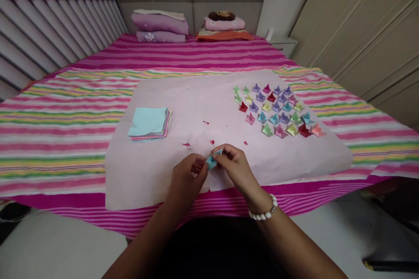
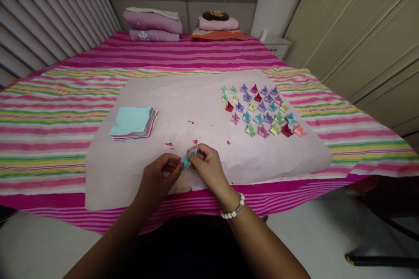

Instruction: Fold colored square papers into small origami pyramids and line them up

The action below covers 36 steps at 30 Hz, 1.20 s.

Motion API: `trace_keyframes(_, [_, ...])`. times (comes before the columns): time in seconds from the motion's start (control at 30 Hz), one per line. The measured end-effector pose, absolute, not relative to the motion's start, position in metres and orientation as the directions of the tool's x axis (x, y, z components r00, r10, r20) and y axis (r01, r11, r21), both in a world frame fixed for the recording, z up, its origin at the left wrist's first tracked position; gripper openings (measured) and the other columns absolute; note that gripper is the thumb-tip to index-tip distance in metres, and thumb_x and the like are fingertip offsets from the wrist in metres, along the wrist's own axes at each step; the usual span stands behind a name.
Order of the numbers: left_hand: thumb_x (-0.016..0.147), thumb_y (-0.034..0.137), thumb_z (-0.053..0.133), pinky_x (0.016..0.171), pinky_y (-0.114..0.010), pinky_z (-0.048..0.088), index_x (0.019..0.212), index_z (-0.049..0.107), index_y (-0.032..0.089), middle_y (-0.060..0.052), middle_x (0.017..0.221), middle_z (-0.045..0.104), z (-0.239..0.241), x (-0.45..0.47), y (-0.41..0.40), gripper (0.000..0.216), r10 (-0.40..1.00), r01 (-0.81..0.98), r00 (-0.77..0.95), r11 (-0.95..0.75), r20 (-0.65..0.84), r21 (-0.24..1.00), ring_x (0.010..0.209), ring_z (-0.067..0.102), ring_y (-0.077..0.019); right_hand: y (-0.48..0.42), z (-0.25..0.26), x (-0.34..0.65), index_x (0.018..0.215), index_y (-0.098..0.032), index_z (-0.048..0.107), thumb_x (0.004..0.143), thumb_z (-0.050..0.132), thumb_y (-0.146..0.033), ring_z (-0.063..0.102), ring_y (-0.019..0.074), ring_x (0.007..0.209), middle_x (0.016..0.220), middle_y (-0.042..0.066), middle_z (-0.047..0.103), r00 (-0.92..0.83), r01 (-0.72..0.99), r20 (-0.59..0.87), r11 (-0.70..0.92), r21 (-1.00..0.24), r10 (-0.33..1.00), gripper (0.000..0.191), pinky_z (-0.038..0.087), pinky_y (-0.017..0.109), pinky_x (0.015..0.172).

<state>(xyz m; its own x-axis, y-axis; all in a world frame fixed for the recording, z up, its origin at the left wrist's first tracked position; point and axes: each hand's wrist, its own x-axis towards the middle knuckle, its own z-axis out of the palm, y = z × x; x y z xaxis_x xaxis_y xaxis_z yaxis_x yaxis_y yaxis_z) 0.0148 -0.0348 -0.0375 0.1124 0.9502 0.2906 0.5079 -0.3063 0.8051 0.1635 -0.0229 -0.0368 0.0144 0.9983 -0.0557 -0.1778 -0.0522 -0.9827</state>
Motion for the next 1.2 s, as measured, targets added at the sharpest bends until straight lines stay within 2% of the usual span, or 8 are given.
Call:
trace_keyframes(0.2, [0.082,0.008,0.050,0.066,-0.024,0.053,0.103,0.059,0.021,-0.005,0.107,0.060,-0.038,0.012,-0.034,0.026,0.883,0.472,0.294,-0.468,0.366,0.747,0.076,0.061,-0.0108,-0.023,-0.039,0.165,0.088,-0.020,0.067,0.071,0.068,-0.026,0.045,0.0101,0.052,0.057,-0.006,0.052,0.011,-0.159,-0.021,-0.019,-0.987,1.000,0.018,0.036,0.025,0.053])
trace_keyframes(0.33, [0.083,0.007,0.047,0.070,-0.026,0.051,0.103,0.063,0.021,-0.005,0.100,0.061,-0.037,0.012,-0.034,0.029,0.857,0.505,0.383,-0.506,0.343,0.699,0.081,0.060,-0.0137,-0.024,-0.038,0.167,0.090,-0.020,0.067,0.072,0.070,-0.031,0.048,0.0105,0.056,0.065,-0.003,0.058,-0.021,-0.189,-0.003,-0.007,-0.982,1.000,0.021,0.039,0.026,0.055])
trace_keyframes(0.6, [0.083,0.017,0.051,0.065,-0.026,0.049,0.098,0.067,0.018,-0.004,0.088,0.063,-0.038,0.012,-0.031,0.022,0.975,0.372,0.182,-0.188,0.128,0.909,0.073,0.059,-0.0140,-0.028,-0.048,0.167,0.102,-0.018,0.069,0.083,0.059,-0.041,0.051,0.0131,0.052,0.058,-0.002,0.059,0.018,-0.110,-0.020,-0.018,-0.994,1.000,0.031,0.041,0.027,0.052])
trace_keyframes(0.73, [0.091,0.028,0.044,0.076,-0.031,0.050,0.105,0.066,0.020,-0.005,0.094,0.063,-0.030,0.008,-0.033,0.027,0.952,0.273,0.300,-0.139,0.053,0.952,0.085,0.060,-0.0164,-0.030,-0.054,0.165,0.095,-0.018,0.073,0.080,0.062,-0.040,0.052,0.0133,0.053,0.056,-0.002,0.060,-0.055,-0.225,-0.063,-0.074,-0.971,0.997,0.029,0.043,0.028,0.056])
trace_keyframes(0.8, [0.089,0.035,0.053,0.077,-0.032,0.051,0.114,0.063,0.022,-0.005,0.098,0.060,-0.027,0.006,-0.034,0.030,0.909,0.264,0.407,-0.217,0.095,0.940,0.087,0.059,-0.0176,-0.031,-0.054,0.164,0.091,-0.019,0.074,0.077,0.066,-0.038,0.051,0.0122,0.053,0.059,-0.002,0.061,-0.032,-0.313,-0.115,-0.119,-0.942,0.993,0.025,0.043,0.027,0.055])
trace_keyframes(0.9, [0.071,0.036,0.076,0.072,-0.031,0.051,0.123,0.056,0.027,-0.003,0.095,0.056,-0.029,0.003,-0.035,0.057,0.862,0.384,0.485,-0.363,0.149,0.849,0.081,0.056,-0.0167,-0.033,-0.051,0.162,0.084,-0.019,0.075,0.072,0.071,-0.037,0.049,0.0110,0.052,0.061,-0.001,0.062,-0.028,-0.426,-0.200,-0.193,-0.884,0.979,0.022,0.040,0.025,0.052])
trace_keyframes(1.07, [0.079,0.032,0.068,0.062,-0.025,0.048,0.093,0.067,0.024,0.001,0.082,0.049,-0.039,0.004,-0.029,0.015,0.878,0.532,0.423,-0.442,0.225,0.722,0.069,0.051,-0.0125,-0.038,-0.049,0.158,0.090,-0.021,0.075,0.072,0.071,-0.043,0.050,0.0126,0.056,0.064,0.000,0.062,-0.089,-0.493,-0.213,-0.229,-0.839,0.973,0.029,0.043,0.026,0.054])
trace_keyframes(1.2, [0.074,0.031,0.074,0.078,-0.034,0.052,0.089,0.068,0.022,-0.005,0.097,0.053,-0.043,0.008,-0.028,0.018,0.885,0.511,0.347,-0.456,0.311,0.728,0.089,0.056,-0.0186,-0.041,-0.051,0.155,0.098,-0.023,0.075,0.076,0.068,-0.043,0.055,0.0136,0.064,0.073,0.001,0.066,-0.128,-0.468,-0.188,-0.226,-0.854,0.974,0.030,0.044,0.025,0.059])
